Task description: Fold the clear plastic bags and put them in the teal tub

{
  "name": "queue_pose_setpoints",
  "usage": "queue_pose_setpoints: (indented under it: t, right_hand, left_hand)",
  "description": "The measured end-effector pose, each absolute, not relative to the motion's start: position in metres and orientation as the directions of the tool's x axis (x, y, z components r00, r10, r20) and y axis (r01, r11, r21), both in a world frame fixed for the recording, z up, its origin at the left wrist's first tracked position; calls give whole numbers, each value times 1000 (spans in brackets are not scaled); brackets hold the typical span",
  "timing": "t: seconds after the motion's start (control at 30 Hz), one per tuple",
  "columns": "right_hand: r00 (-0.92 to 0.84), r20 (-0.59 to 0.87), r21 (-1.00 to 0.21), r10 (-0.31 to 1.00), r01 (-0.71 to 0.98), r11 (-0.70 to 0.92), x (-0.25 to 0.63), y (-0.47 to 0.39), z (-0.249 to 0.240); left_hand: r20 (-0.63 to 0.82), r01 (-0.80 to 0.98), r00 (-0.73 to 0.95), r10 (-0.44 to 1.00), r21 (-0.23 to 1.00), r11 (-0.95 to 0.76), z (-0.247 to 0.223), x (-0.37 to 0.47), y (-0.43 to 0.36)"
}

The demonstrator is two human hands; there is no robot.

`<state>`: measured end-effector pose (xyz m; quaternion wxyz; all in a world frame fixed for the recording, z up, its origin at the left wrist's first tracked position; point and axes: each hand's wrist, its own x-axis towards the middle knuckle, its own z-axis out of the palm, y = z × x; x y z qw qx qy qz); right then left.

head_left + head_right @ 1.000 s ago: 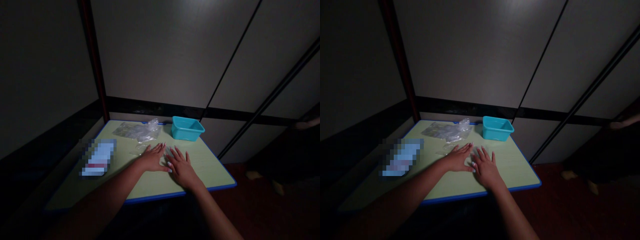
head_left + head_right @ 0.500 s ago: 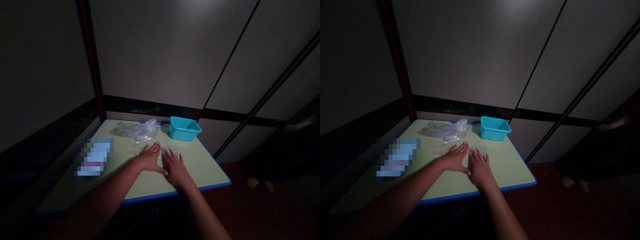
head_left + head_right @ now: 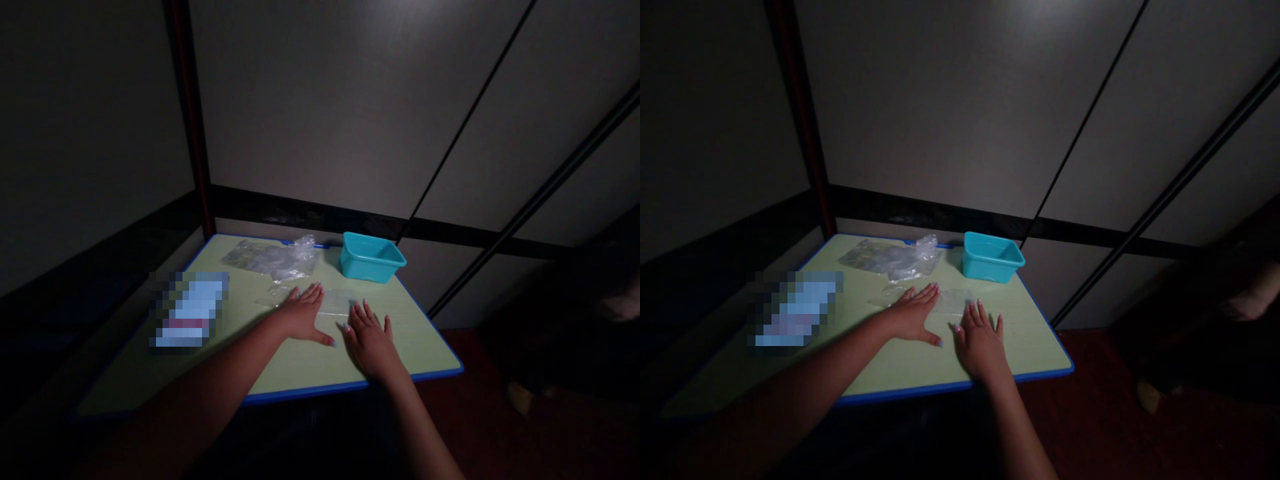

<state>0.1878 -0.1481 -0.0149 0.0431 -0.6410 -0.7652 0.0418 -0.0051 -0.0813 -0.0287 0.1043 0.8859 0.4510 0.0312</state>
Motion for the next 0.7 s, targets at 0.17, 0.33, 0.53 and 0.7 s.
queue_pose_setpoints:
  t: [0.17,0.33,0.53,0.7]
  right_hand:
    - [-100,4,-116,995,988,100,201,-150,-17]
    - [-110,30,-103,994,988,112,201,-148,-18]
    - [-221,52,-82,974,971,224,183,-135,-7]
    - [-290,3,-43,957,956,290,174,-113,5]
  left_hand:
    - [-44,790,594,803,218,-573,-27,-5,-82]
    - [-28,787,595,804,224,-575,-26,-5,-84]
    - [33,781,597,801,205,-591,-18,-5,-89]
    - [109,769,603,790,183,-612,-11,-4,-94]
